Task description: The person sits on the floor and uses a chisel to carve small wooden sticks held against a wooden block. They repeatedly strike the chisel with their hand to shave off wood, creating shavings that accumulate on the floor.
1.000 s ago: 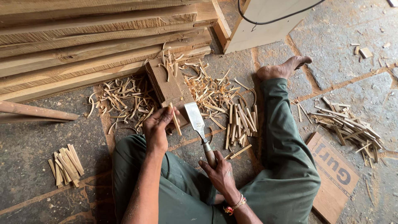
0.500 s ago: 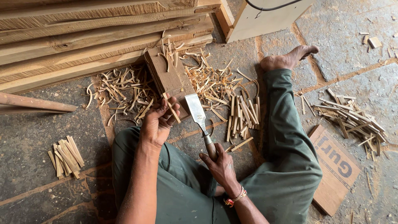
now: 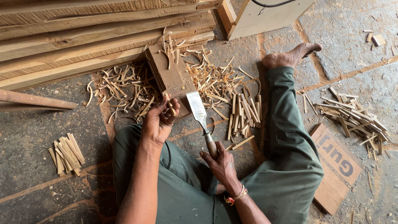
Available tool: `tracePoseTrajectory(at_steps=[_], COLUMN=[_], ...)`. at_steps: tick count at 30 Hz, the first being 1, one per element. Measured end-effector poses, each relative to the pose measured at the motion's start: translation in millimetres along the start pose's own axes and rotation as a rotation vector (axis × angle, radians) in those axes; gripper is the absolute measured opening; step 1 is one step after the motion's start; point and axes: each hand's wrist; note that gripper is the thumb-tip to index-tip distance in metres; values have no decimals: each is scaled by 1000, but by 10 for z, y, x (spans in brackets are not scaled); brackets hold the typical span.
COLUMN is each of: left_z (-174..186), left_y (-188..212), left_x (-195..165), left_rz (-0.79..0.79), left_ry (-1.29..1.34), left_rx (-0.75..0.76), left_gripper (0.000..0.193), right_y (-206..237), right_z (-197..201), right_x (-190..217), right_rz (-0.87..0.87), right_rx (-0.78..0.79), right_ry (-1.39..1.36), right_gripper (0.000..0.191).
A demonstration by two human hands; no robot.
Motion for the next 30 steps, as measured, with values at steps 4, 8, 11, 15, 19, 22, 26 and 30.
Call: tracePoseTrajectory(at_steps=[4, 8, 11, 15, 19, 22, 26, 30], left_z=[0, -32, -85, -135, -104, -31, 73, 68], left_y=[-15, -6, 28, 45, -19, -62, 13, 88], left_x=[17, 32, 24, 6, 66, 139, 177, 165], left_rz=[9, -38, -102, -169, -386, -506, -602, -554], left_ry=[-95, -200, -292, -370, -508, -604, -1127, -1732], left_rx=[-44, -64, -92, -107, -137, -254, -251, -192], left_gripper=[20, 21, 23, 22, 10, 12, 19, 26], right_y=[3, 1, -3, -10, -13, -7, 0, 3], right_z=[3, 5, 5, 1, -2, 0, 13, 24], right_x=[9, 18, 19, 14, 7, 7, 7, -6], right_rz=[5, -13, -8, 0, -8, -24, -7, -4], right_rx=[-2, 5, 0, -5, 1, 23, 24, 26], right_ry=[-4, -5, -9, -3, 4, -16, -24, -19], right_gripper=[48, 49, 51, 52, 51, 51, 50, 51])
Point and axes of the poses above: each hand's wrist, its own y-axis away from the middle knuckle, its own z-axis out of the back of the hand, x = y × z, and after that the axes turned 13 degrees about -z, right-handed
